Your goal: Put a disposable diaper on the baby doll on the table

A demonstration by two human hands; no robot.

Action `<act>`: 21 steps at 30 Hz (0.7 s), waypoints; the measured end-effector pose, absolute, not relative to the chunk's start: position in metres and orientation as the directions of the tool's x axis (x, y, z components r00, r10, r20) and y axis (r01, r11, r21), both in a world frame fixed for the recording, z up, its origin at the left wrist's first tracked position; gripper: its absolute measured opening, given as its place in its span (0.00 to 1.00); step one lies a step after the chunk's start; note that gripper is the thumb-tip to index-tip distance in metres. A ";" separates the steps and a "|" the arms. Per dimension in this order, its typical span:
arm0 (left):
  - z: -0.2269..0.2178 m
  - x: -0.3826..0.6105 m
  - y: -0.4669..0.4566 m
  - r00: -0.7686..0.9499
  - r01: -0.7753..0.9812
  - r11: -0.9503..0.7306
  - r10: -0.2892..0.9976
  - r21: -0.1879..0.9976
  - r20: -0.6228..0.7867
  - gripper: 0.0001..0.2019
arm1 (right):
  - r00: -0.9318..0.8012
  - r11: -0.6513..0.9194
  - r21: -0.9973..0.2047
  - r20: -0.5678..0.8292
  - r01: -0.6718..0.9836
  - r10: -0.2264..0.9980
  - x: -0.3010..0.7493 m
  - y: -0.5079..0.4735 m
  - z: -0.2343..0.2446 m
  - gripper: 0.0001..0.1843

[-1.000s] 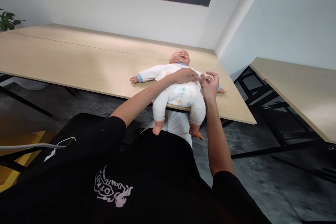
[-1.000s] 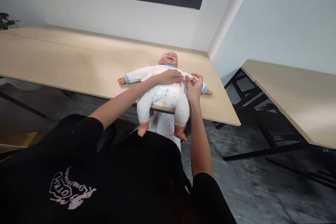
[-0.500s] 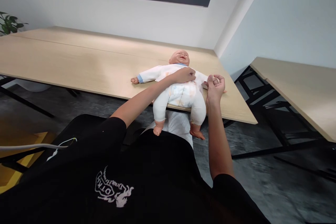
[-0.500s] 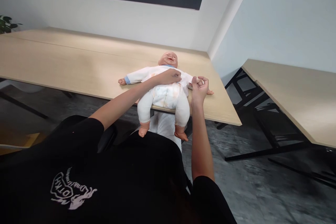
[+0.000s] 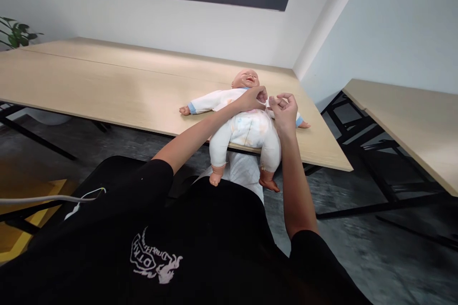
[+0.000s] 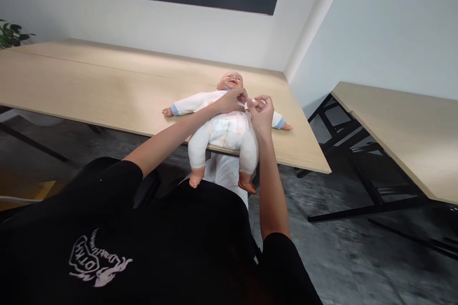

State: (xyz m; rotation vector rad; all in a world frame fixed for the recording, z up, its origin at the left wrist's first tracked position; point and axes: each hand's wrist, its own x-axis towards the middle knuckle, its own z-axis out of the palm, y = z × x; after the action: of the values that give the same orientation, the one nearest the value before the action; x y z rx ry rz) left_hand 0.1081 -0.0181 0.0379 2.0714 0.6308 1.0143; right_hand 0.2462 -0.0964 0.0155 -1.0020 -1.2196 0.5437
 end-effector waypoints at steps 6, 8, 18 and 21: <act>0.035 0.105 -0.006 0.589 -0.037 -0.477 0.699 0.878 0.405 0.10 | 0.191 0.366 -0.847 0.462 0.387 0.866 0.228 -0.104 0.029 0.20; 0.035 0.104 -0.007 0.573 -0.056 -0.446 0.718 0.893 0.394 0.11 | 0.204 0.317 -0.799 0.471 0.511 0.858 0.222 -0.110 0.034 0.14; 0.034 0.103 -0.014 0.497 -0.042 -0.445 0.767 0.895 0.405 0.07 | -0.005 0.351 -0.526 0.550 0.775 0.835 0.193 -0.154 0.023 0.31; 0.034 0.103 -0.014 0.500 -0.056 -0.442 0.764 0.895 0.408 0.07 | -0.063 0.343 -0.436 0.539 0.832 0.840 0.186 -0.164 0.019 0.38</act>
State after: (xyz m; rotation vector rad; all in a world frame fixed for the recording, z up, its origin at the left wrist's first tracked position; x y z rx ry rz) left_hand 0.1027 -0.0140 0.0340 1.7849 0.5960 1.0717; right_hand 0.1860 -0.1644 0.0187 -1.4681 -1.8674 0.0137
